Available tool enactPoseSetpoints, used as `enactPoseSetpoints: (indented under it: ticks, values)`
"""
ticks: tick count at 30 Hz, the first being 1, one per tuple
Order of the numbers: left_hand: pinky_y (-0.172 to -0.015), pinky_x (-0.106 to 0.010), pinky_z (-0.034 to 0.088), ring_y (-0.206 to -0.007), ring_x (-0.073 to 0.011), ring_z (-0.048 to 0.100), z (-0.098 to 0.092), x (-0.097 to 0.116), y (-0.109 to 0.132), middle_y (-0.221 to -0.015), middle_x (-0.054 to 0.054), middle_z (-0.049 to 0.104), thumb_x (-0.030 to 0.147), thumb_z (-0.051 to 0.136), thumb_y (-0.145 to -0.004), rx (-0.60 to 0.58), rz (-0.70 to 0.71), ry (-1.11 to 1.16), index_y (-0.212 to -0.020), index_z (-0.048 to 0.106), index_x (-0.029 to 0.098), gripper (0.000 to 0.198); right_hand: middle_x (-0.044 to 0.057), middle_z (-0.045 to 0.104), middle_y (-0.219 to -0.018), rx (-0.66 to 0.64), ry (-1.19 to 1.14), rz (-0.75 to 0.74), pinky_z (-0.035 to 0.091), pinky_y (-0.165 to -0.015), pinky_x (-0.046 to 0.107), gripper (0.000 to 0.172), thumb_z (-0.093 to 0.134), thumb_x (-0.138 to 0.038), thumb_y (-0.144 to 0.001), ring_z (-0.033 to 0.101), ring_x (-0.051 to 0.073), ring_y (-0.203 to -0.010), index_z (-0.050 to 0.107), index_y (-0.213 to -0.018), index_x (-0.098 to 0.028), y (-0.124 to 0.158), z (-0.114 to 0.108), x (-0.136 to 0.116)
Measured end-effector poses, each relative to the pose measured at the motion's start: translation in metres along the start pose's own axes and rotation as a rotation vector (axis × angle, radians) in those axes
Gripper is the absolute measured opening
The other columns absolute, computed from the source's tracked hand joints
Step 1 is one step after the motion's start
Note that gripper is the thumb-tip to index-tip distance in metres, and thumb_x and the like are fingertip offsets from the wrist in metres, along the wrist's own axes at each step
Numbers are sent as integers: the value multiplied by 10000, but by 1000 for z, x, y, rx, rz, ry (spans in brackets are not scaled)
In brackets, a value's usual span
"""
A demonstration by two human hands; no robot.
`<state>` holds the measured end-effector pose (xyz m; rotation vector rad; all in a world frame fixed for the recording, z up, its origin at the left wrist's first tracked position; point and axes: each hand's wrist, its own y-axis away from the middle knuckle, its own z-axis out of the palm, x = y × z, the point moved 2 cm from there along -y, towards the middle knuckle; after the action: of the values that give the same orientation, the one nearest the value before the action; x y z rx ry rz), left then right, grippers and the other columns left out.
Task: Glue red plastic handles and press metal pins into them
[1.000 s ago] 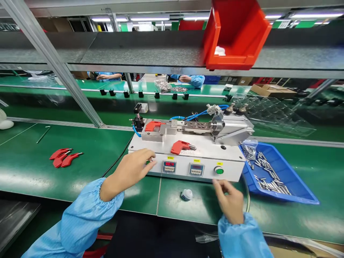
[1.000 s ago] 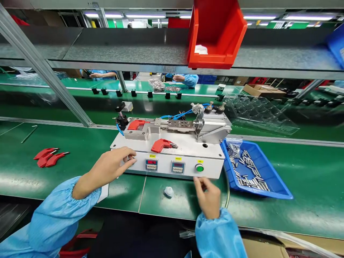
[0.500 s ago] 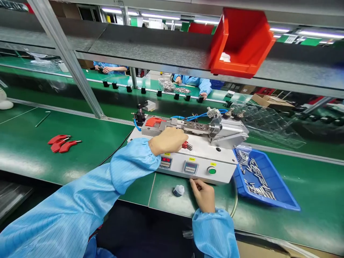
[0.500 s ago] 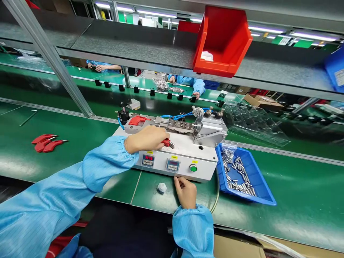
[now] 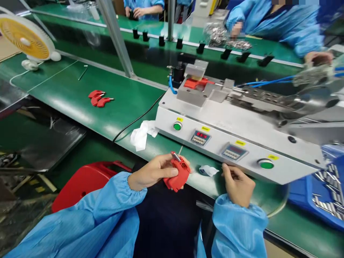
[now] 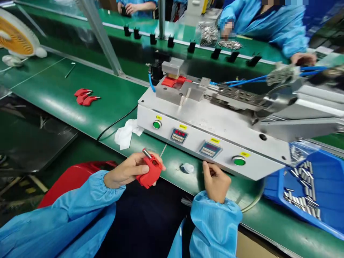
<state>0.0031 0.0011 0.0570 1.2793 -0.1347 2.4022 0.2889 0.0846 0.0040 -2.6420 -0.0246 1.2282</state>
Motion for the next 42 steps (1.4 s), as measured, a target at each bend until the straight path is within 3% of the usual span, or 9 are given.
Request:
enactPoseSetpoints:
  ticks: [7, 14, 20, 28, 37, 42]
  values:
    - [-612, -253, 612, -697, -195, 769, 2, -4, 2, -1097, -171, 798, 506, 881, -839, -115, -56, 176, -1188, 739, 131, 532, 45, 628, -520, -13, -18, 30, 467, -519, 295, 716, 621, -871, -809, 547, 170, -472, 751, -688, -177, 2, 1, -5]
    - [-662, -233, 606, -691, -143, 728, 9, 2, -1, -1041, -120, 800, 446, 942, -787, -38, -44, 156, -1033, 775, 131, 433, 39, 622, -525, 4, -18, 49, 478, -548, 298, 671, 627, -830, -831, 547, 168, -484, 741, -688, -184, 4, -1, -7]
    - [-553, -207, 532, -652, -126, 661, 12, -6, -1, -1009, -123, 773, 529, 919, -789, 24, -97, 91, -1145, 751, 118, 569, 46, 637, -538, -1, -12, 57, 475, -542, 299, 687, 626, -845, -823, 549, 169, -484, 748, -693, -181, 3, -1, -8]
    - [-592, -205, 475, -672, -112, 590, 11, -6, -3, -874, -57, 712, 559, 875, -821, 107, -98, -69, -1185, 737, 127, 582, 48, 629, -528, 3, -7, 63, 481, -545, 308, 697, 647, -853, -806, 556, 179, -493, 763, -703, -173, 2, -1, -7]
    - [-760, -231, 522, -830, -140, 655, 10, -12, -5, -989, -65, 728, 529, 841, -869, 113, -80, -94, -1183, 704, 143, 516, 51, 635, -530, -5, -12, 61, 484, -531, 305, 706, 643, -860, -806, 555, 176, -480, 759, -697, -172, 3, -1, -8]
    - [-717, -216, 539, -832, -137, 682, 5, -13, -2, -1096, -105, 749, 501, 803, -921, 50, -109, -3, -1191, 648, 164, 459, 57, 647, -543, 3, -3, 89, 485, -539, 310, 715, 652, -873, -787, 567, 183, -493, 761, -703, -172, 3, -2, -7]
